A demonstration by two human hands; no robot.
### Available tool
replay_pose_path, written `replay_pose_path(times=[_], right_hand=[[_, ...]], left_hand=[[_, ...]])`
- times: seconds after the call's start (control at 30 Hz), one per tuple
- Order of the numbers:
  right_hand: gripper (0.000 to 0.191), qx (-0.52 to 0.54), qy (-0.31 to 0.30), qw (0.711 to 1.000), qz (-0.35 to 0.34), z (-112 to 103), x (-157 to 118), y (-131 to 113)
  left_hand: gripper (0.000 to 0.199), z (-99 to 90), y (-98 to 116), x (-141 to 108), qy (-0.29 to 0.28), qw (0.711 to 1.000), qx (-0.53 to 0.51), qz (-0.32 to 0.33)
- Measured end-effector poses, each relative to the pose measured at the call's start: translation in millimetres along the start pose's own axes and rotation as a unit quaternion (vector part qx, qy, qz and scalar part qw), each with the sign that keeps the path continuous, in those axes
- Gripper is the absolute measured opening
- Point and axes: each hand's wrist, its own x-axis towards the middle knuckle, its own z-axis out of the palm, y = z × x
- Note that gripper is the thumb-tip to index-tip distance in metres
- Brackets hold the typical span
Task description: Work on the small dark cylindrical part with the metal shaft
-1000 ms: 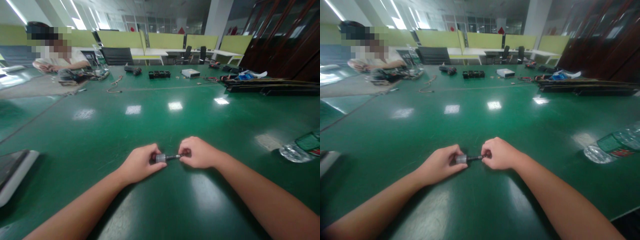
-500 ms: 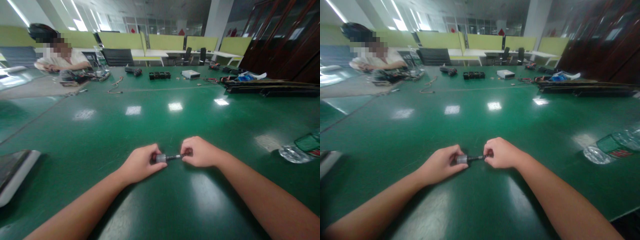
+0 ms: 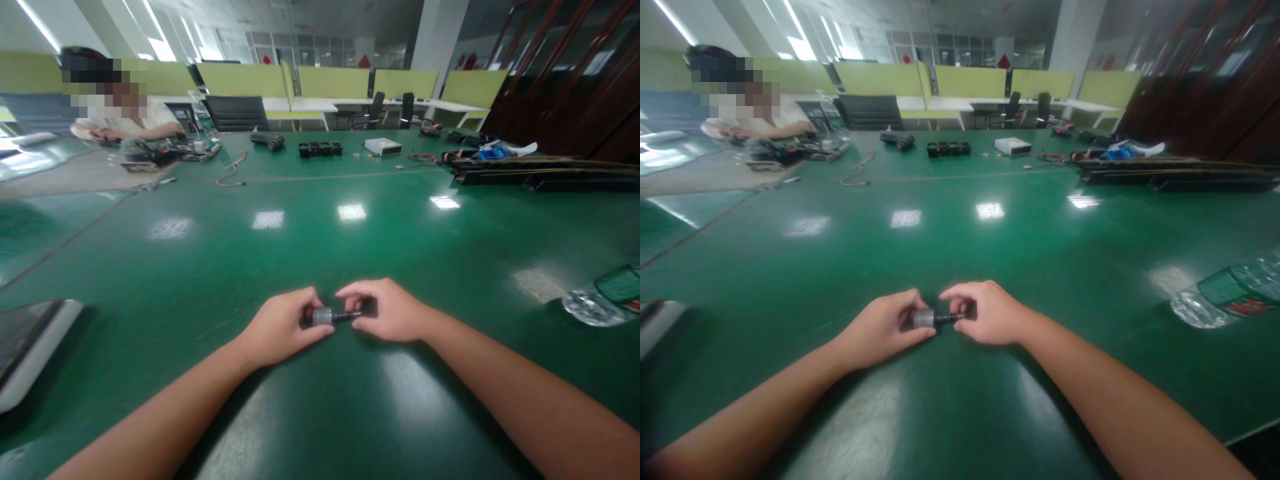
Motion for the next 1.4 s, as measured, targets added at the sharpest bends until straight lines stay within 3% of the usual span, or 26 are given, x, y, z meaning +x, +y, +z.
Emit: replay_pose_path(times=[0.1,0.83,1.4], right_hand=[[0.052,0.021,0.006,1.000,0.005,-0.2,-0.1,1.4],[0.018,-0.138,0.020,0.988,-0.070,15.3,10.3,2.7],[0.005,-0.149,0.005,0.985,-0.084,15.3,9.4,2.3]], left_hand=[[0.032,0.0,-0.6,0.2,-0.003,1.000,0.002,0.000],[0.029,3.2,-2.6,0.4,0.000,1.000,-0.005,0.001],[0.029,2.9,-0.3,0.4,0.006,1.000,0.010,0.002]])
